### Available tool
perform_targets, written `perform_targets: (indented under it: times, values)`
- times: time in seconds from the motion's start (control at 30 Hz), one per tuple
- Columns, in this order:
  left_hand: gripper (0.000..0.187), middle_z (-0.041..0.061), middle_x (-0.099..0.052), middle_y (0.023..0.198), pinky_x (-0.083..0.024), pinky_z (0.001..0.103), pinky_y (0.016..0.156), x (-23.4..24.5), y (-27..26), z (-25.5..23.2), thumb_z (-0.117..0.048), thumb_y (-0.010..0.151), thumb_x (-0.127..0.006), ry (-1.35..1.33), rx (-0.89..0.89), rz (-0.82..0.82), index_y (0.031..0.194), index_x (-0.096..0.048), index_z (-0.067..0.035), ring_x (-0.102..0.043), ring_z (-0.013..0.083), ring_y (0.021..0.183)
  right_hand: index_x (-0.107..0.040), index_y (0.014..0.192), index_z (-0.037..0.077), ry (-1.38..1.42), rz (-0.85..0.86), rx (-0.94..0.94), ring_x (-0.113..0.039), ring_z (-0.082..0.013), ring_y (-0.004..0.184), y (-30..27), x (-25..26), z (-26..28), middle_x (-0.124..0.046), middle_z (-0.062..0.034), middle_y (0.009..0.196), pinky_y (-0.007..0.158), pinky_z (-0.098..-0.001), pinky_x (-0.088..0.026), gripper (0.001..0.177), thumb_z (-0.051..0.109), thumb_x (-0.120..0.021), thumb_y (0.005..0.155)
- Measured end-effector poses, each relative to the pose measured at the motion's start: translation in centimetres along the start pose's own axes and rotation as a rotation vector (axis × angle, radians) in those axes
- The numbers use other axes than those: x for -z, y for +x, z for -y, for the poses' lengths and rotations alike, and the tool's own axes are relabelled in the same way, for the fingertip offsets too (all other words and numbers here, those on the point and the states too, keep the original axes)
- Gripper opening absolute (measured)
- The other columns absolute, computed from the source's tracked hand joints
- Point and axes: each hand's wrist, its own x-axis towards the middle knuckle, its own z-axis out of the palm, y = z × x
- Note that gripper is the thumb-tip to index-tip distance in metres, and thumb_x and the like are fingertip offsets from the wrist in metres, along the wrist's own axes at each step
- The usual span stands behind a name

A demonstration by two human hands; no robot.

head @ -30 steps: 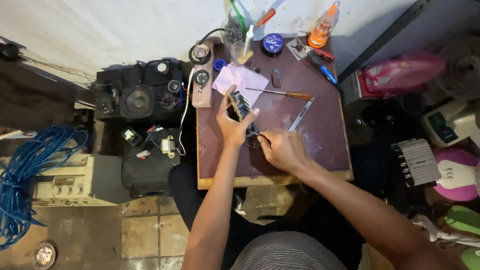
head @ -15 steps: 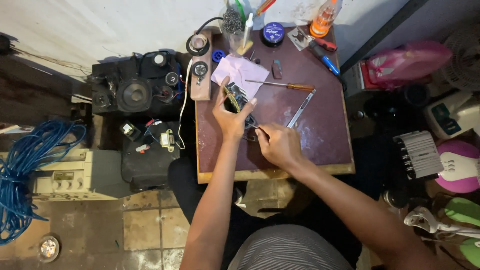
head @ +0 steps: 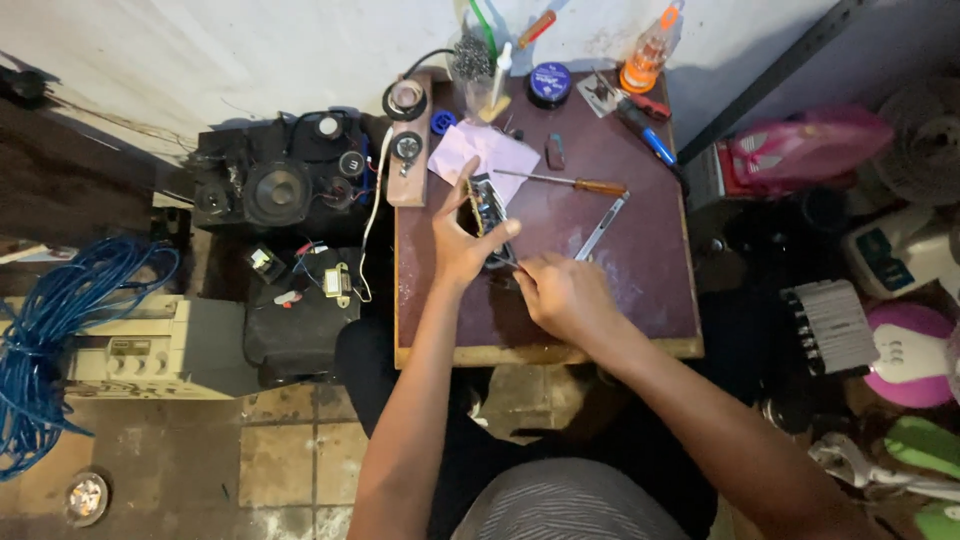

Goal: The person disassembles a small electronic device, using a screwdriver to remove screws and pliers to detach components. They separate the casing from the circuit board and manipulate internal parts on a cluttered workbench.

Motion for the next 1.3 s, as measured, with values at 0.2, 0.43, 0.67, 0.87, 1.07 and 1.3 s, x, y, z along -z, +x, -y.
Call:
perform_targets:
  times: [0.2,0.43,0.67,0.87,1.07,1.3]
  values:
    - [0.123,0.012,-0.072,0.106,-0.064,0.033,0.085,0.8,0.8,1.5,-0.043,0.058,-0.101,-0.599,0.049,0.096,0.155,-0.04,-0.001,-0.074,0.0171,0.093,-0.079,0.095,0.019,-0.013,0.126,-0.037,-0.073,-0.0418,0.084,-0.9,8.8,2.9,-0.075,-0.0123,0.082,0.071,-0.0556,-0.057,0.022,0.031,-0.062,0.093]
    - [0.116,0.025,-0.056,0.132,-0.055,0.051,0.103,1.5,0.3,-4.6,-0.066,0.053,-0.088,-1.199,0.102,0.419,0.138,-0.044,0.0,-0.058,0.0446,0.128,-0.081,0.103,0.018,0.241,0.058,0.091,-0.076,-0.0338,0.088,-2.9,14.6,3.5,-0.079,-0.0091,0.085,0.072,-0.0422,-0.06,0.017,0.021,-0.069,0.091]
    - [0.135,0.018,-0.068,0.127,-0.053,0.044,0.108,0.5,-1.1,-9.7,-0.059,0.062,-0.084,-1.309,0.085,0.619,0.162,-0.018,0.004,-0.065,0.0369,0.128,-0.074,0.104,0.006,0.268,-0.005,0.233,-0.077,-0.0144,0.08,-4.6,17.9,5.7,-0.08,-0.0022,0.096,0.072,-0.028,-0.059,0.019,0.018,-0.074,0.09]
    - [0.138,0.019,-0.069,0.125,-0.055,0.042,0.107,-0.2,-1.2,-10.6,-0.064,0.06,-0.082,-1.389,0.105,0.658,0.161,-0.018,0.003,-0.066,0.0391,0.127,-0.071,0.103,0.004,0.256,-0.009,0.314,-0.077,-0.0158,0.078,-4.6,18.3,6.9,-0.078,-0.0033,0.093,0.069,-0.0294,-0.059,0.017,0.016,-0.072,0.092]
    - [0.131,0.022,-0.068,0.128,-0.053,0.046,0.111,-0.3,-0.9,-10.3,-0.057,0.062,-0.084,-1.49,0.16,0.675,0.16,-0.02,0.002,-0.063,0.041,0.131,-0.071,0.107,0.004,0.292,0.016,0.294,-0.075,-0.0168,0.074,-4.3,18.2,7.6,-0.077,-0.0048,0.093,0.064,-0.03,-0.059,0.02,0.018,-0.07,0.093]
    - [0.08,0.033,-0.063,0.128,-0.052,0.046,0.11,-3.3,-2.8,-12.2,-0.075,0.086,-0.054,-1.241,0.393,0.096,0.119,-0.062,-0.002,-0.063,0.0402,0.122,-0.063,0.119,-0.001,0.366,-0.283,0.295,-0.054,-0.0218,0.085,-2.5,15.0,6.3,-0.059,-0.0146,0.104,0.063,-0.0284,-0.044,0.044,0.018,-0.086,0.086]
